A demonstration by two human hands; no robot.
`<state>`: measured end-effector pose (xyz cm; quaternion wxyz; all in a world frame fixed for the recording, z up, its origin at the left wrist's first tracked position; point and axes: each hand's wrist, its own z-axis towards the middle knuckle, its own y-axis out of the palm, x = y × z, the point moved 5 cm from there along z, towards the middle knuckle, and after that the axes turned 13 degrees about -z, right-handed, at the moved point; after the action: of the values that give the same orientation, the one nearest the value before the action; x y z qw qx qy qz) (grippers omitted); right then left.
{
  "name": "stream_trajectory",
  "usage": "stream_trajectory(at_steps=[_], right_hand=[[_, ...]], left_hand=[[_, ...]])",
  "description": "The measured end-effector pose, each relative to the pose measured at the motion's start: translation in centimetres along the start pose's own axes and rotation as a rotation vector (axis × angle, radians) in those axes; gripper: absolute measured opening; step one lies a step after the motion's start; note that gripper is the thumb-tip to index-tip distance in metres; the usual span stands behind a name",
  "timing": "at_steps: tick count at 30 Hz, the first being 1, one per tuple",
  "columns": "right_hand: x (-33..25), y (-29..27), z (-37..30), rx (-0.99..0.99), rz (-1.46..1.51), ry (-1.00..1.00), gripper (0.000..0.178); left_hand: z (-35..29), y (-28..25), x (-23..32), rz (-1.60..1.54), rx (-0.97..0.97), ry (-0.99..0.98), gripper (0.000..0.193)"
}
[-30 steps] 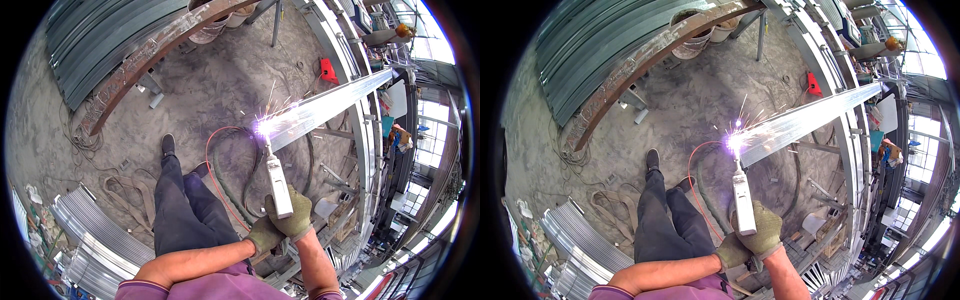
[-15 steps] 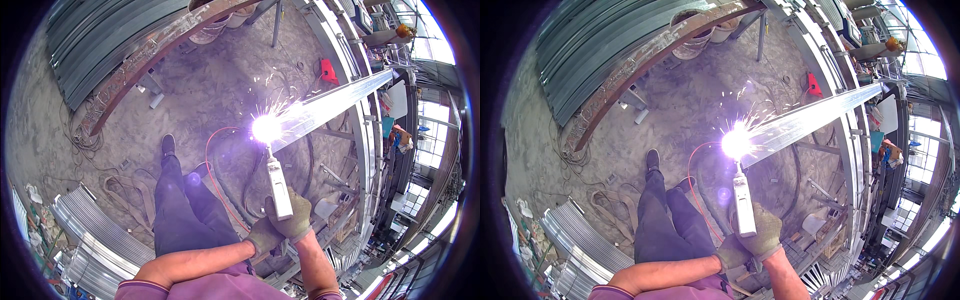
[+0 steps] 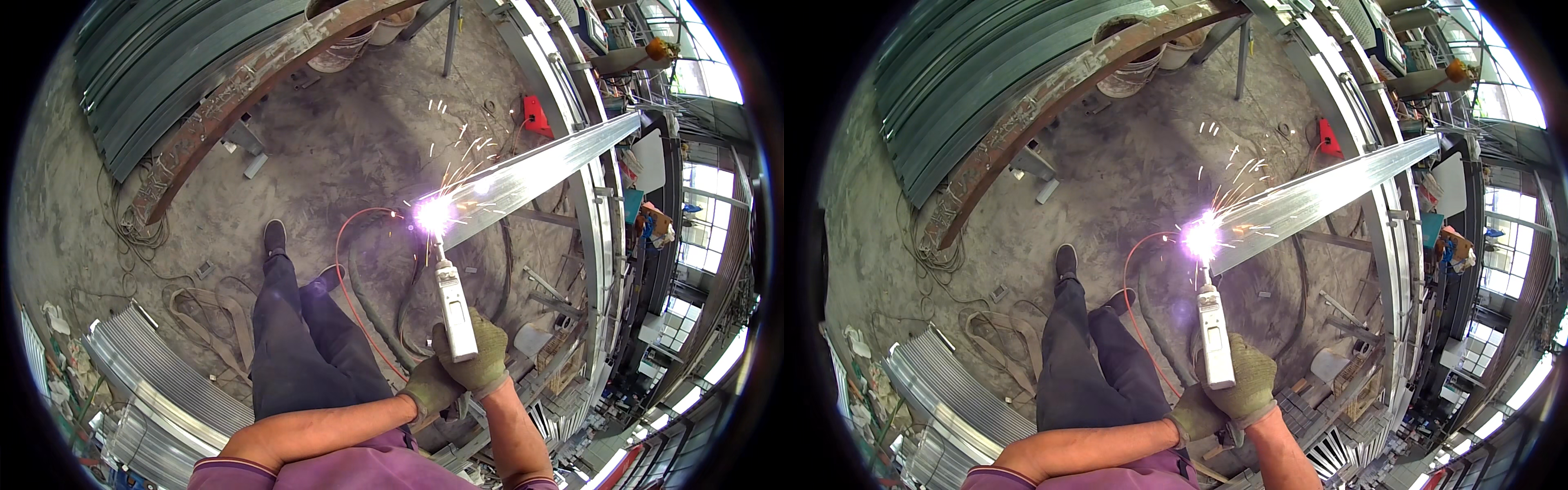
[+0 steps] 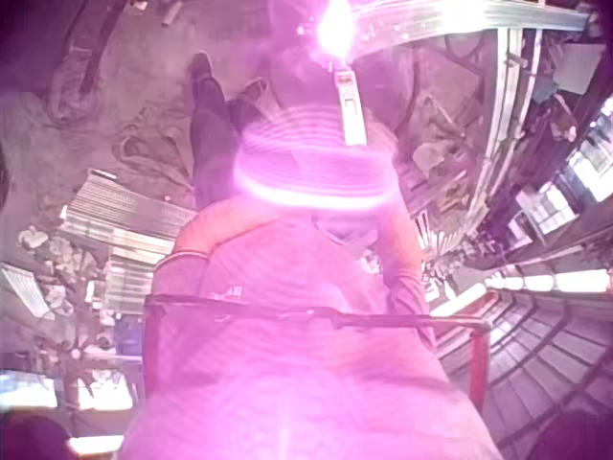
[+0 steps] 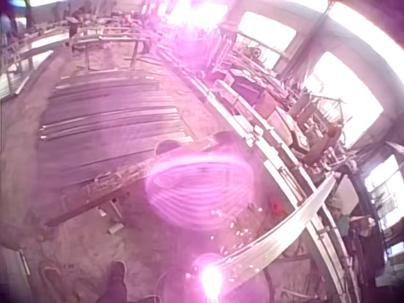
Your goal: The person uses a handheld welding tool to join metal frame pieces on a workbench. They repeatedly position the frame, weld seams, and reposition the assembly to complete multiple joints.
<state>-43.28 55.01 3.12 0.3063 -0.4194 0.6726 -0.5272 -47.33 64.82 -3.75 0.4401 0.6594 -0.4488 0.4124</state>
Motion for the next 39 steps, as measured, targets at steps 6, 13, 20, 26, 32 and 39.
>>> stream_trajectory(at_steps=[6,13,20,26,32,39], right_hand=[[0.1,0.2,-0.2,-0.013,0.01,0.0,0.014],[0.1,0.2,-0.5,-0.04,-0.027,0.004,0.015],[-0.2,0.2,-0.9,-0.037,0.01,0.016,0.017],[-0.4,0.1,-1.3,0.005,0.01,0.049,0.017],[-0.8,0.3,-2.8,-0.068,0.077,0.142,0.021],[-0.9,1.2,-5.9,0.064,0.155,0.148,0.021]], left_hand=[[0.0,-0.1,0.0,-0.002,-0.045,-0.061,0.034],[-0.2,0.3,-0.3,-0.025,-0.06,-0.095,0.035],[-0.5,0.2,-0.4,-0.065,-0.072,-0.197,0.037],[-1.0,-0.1,0.1,-0.021,-0.114,-0.205,0.03],[-3.2,2.4,-4.1,0.011,-0.113,-0.195,0.036],[-4.6,1.7,-2.2,0.241,-0.351,-0.184,0.029]])
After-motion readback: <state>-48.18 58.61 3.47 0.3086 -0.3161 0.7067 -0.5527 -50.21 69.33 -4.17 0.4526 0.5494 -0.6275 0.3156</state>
